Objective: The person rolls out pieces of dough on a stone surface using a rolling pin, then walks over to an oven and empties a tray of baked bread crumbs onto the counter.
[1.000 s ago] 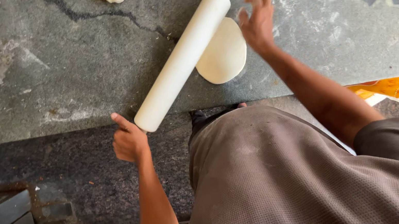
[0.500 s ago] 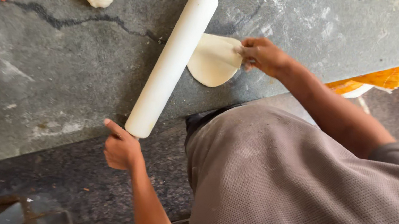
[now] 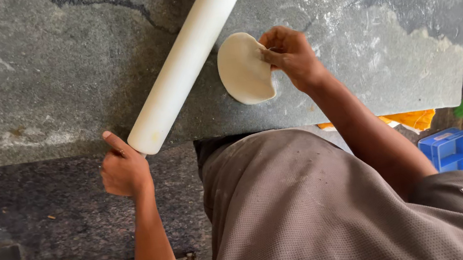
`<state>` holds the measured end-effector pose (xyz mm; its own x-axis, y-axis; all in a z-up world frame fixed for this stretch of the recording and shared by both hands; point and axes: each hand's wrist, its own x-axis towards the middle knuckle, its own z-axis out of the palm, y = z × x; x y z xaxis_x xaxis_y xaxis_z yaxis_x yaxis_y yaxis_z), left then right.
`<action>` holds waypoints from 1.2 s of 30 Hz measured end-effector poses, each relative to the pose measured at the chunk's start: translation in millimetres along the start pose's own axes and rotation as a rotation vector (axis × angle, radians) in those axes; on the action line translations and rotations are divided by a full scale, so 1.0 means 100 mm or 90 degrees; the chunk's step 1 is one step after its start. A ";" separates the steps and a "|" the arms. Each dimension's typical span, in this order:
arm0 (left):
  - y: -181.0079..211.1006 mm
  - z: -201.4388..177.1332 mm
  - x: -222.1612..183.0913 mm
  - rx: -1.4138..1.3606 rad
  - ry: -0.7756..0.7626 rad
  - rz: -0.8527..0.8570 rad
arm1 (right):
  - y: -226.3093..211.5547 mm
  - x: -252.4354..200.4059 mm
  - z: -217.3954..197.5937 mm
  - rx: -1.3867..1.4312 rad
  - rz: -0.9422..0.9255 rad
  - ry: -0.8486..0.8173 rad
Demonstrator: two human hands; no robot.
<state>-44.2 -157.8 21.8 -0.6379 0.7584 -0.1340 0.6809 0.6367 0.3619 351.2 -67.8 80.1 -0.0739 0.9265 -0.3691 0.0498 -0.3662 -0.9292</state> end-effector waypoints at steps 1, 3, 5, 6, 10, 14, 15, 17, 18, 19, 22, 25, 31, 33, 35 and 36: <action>-0.01 0.00 -0.02 0.004 0.006 0.001 | -0.05 -0.08 0.01 0.104 0.001 -0.013; -0.02 0.02 -0.07 -0.018 0.028 0.031 | -0.10 -0.24 -0.07 0.305 0.004 -0.040; -0.07 0.05 -0.12 -0.024 0.054 0.045 | -0.07 -0.41 -0.18 0.325 0.030 0.037; -0.09 0.08 -0.11 -0.016 0.071 0.051 | -0.03 -0.48 -0.25 0.338 0.040 0.075; -0.24 0.20 -0.11 0.009 0.147 0.121 | 0.22 -0.59 -0.33 -0.153 0.122 0.173; -0.34 0.31 -0.07 -0.012 0.124 0.102 | 0.06 -0.45 -0.23 -0.569 -0.251 0.264; -0.37 0.33 -0.07 -0.022 0.128 0.112 | -0.04 -0.38 -0.24 -0.648 -0.351 0.284; -0.42 0.37 -0.08 -0.040 0.146 0.146 | -0.22 -0.22 -0.30 -0.777 -0.466 0.296; -0.44 0.40 -0.07 -0.049 0.162 0.168 | -0.28 -0.12 -0.35 -0.827 -0.482 0.291; -0.45 0.42 -0.07 -0.058 0.179 0.190 | -0.30 -0.06 -0.42 -0.877 -0.498 0.286; -0.48 0.38 -0.13 -0.027 0.130 0.195 | -0.13 0.01 -0.75 -0.828 -0.328 0.224; -0.36 0.26 -0.17 0.016 0.038 0.206 | 0.32 0.02 -0.96 -0.884 -0.176 0.285; 0.45 0.21 0.16 0.026 0.025 0.318 | 0.59 -0.12 -1.79 -0.860 0.060 0.301; 0.78 0.28 0.36 0.011 0.090 0.387 | 0.73 -0.06 -2.07 -0.878 0.097 0.220; 1.03 0.40 0.47 0.008 0.123 0.444 | 1.03 -0.04 -2.29 -0.918 0.097 0.198; 1.09 0.42 0.50 0.020 0.082 0.427 | 1.19 -0.05 -2.37 -0.950 0.076 0.218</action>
<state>13.2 -44.2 15.7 -0.1105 0.9688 0.2218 0.9527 0.0397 0.3013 593.6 -95.4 -24.5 0.2183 0.9504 -0.2215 0.9759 -0.2132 0.0470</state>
